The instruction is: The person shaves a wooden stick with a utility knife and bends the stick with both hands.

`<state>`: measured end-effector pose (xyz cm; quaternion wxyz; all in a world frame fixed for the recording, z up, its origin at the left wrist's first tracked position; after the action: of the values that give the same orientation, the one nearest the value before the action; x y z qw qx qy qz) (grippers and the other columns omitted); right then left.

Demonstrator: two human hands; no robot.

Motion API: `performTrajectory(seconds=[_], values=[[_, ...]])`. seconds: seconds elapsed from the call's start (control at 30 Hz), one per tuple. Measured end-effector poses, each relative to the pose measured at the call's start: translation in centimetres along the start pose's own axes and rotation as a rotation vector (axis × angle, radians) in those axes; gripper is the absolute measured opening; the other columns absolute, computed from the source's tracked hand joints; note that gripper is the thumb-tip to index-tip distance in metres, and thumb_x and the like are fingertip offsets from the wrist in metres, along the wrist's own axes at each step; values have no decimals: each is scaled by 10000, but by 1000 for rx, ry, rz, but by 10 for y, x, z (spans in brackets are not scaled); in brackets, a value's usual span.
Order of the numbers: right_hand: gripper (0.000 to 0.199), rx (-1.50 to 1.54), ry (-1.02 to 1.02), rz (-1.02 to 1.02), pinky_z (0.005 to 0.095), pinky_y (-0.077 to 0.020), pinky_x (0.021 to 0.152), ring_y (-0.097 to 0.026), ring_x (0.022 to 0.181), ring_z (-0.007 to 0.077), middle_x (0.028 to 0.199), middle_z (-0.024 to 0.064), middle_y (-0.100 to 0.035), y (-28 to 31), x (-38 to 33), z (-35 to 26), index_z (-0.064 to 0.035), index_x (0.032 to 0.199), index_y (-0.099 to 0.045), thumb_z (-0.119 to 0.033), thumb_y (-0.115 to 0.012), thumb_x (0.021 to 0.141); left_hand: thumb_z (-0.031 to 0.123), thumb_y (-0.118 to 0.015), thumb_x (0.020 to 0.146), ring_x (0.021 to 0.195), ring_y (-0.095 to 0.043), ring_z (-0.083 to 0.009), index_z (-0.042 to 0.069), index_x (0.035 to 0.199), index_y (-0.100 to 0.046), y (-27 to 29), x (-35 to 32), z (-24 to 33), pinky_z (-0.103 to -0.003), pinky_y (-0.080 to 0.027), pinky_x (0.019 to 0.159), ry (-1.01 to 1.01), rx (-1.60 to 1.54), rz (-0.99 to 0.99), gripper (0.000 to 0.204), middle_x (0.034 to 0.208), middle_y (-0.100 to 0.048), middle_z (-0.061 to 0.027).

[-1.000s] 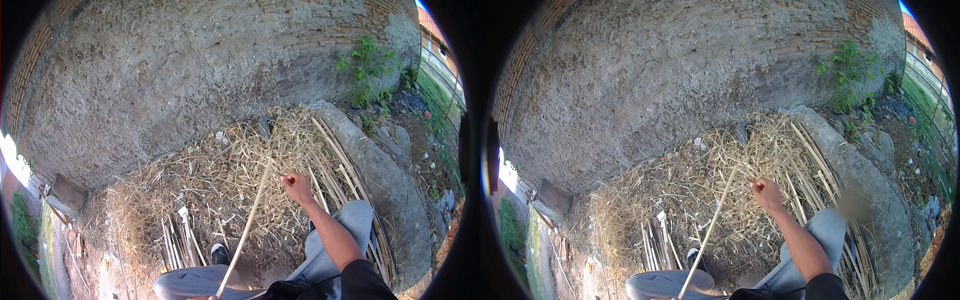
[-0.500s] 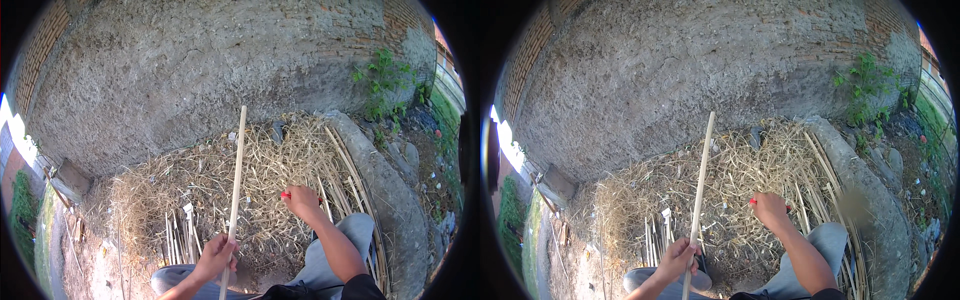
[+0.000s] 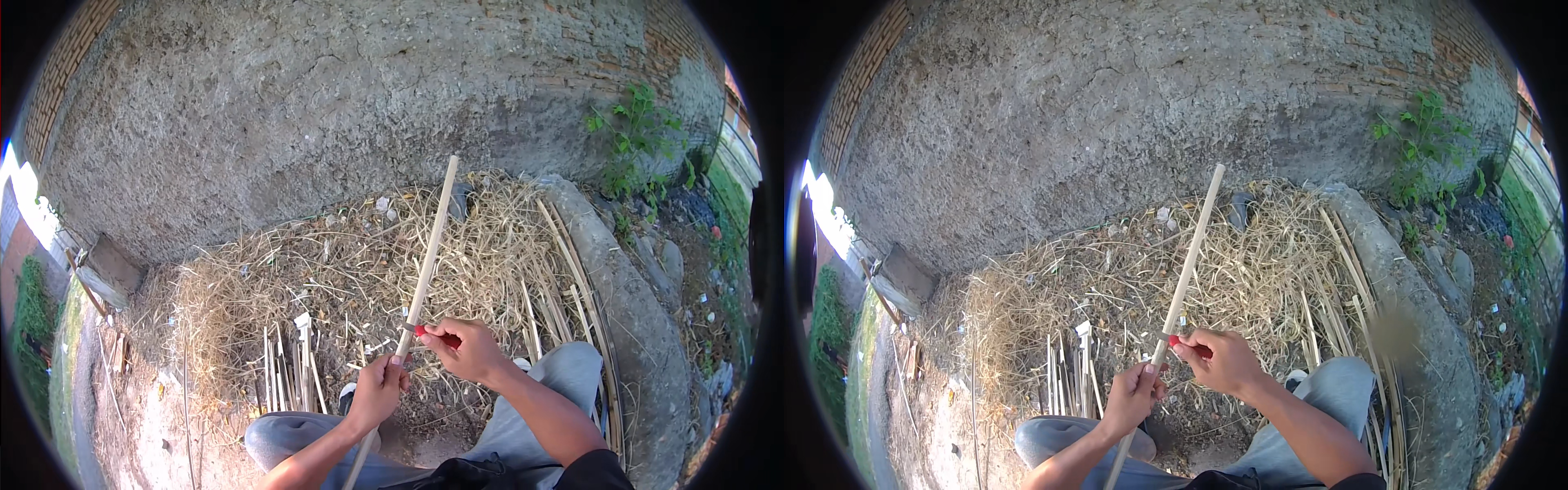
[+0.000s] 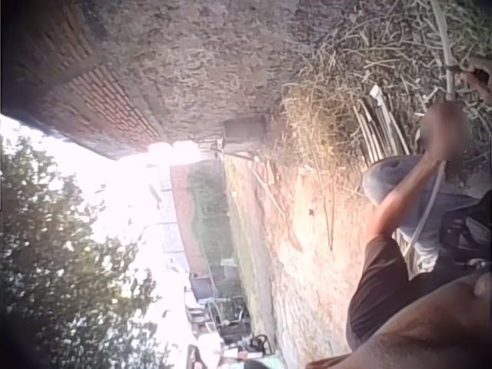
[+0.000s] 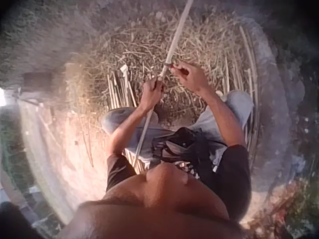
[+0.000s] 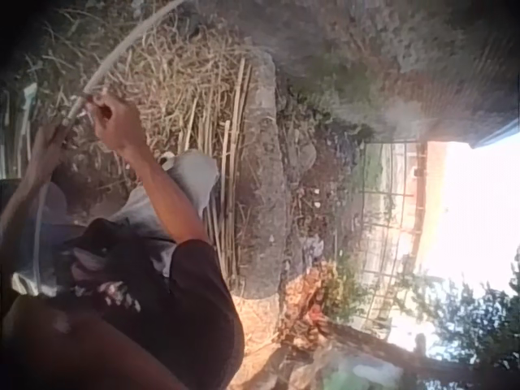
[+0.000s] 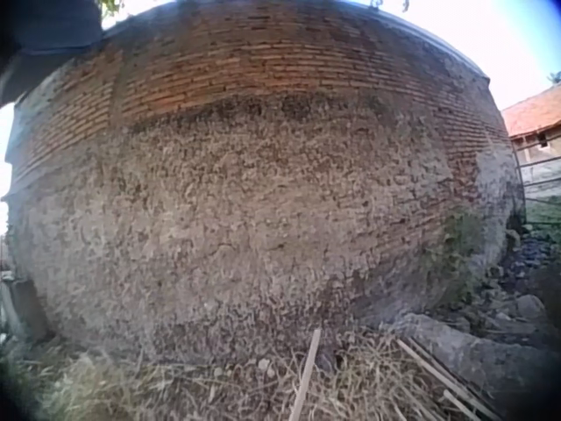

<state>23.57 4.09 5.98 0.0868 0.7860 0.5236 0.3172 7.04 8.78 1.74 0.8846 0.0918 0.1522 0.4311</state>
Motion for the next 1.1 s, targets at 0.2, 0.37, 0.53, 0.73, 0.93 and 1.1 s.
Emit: performTrajectory(seconds=[0.2, 0.37, 0.53, 0.73, 0.93, 1.1], values=[[244, -61, 110, 44, 352, -519, 523, -658, 566, 241, 659, 68, -660, -5, -9, -5, -70, 804, -668, -293, -725, 884, 201, -410, 1064, 561, -439, -77, -55, 1046, -619, 10, 1, -1, -265, -383, 533, -12, -1, 19, 331, 639, -510, -10], [252, -89, 110, 26, 339, -520, 522, -672, 596, 231, 676, 59, -662, -8, -10, -7, -76, 795, -676, -308, -740, 869, 203, -409, 1063, 562, -459, -88, -54, 1012, -615, 7, 2, -4, -285, -397, 535, -33, -10, 11, 333, 639, -515, -26], [206, -145, 165, 50, 318, -487, 485, -630, 541, 218, 664, 70, -652, -11, -12, -9, -56, 783, -697, -237, -786, 827, 208, -417, 1059, 582, -535, -113, -41, 991, -609, 1, -1, -3, -310, -440, 547, -53, 61, 32, 322, 646, -543, -53], [212, -163, 184, 124, 321, -481, 456, -620, 516, 219, 642, 43, -642, -14, -15, -7, -80, 755, -705, -264, -789, 818, 216, -415, 1060, 580, -550, -121, -39, 981, -605, 2, -8, -9, -304, -444, 542, -11, 73, -1, 327, 646, -550, -59], [216, -187, 169, 111, 322, -467, 435, -610, 498, 200, 646, 35, -650, -19, -16, 3, -96, 794, -714, -301, -752, 853, 216, -404, 1067, 472, -411, -56, -30, 981, -552, -2, -8, -5, -235, -346, 407, 55, -44, -22, 300, 621, -471, 4], [274, -256, -331, -2, 328, -444, 456, -595, 491, 196, 601, 59, -635, 26, 11, 81, -79, 825, -698, -343, -705, 900, 237, -404, 1071, 466, -362, -38, -26, 1011, -551, -43, -47, -31, -225, -312, 398, 252, -190, -192, 308, 643, -428, 18]])
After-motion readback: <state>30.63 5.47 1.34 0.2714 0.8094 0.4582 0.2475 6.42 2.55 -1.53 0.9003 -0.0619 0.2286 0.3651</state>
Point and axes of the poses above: each hand's wrist, its own x-axis towards the middle knuckle, its own y-axis out of the back of the hand, z = x × y, the point moved 8 cm from there along x, towards the middle knuckle
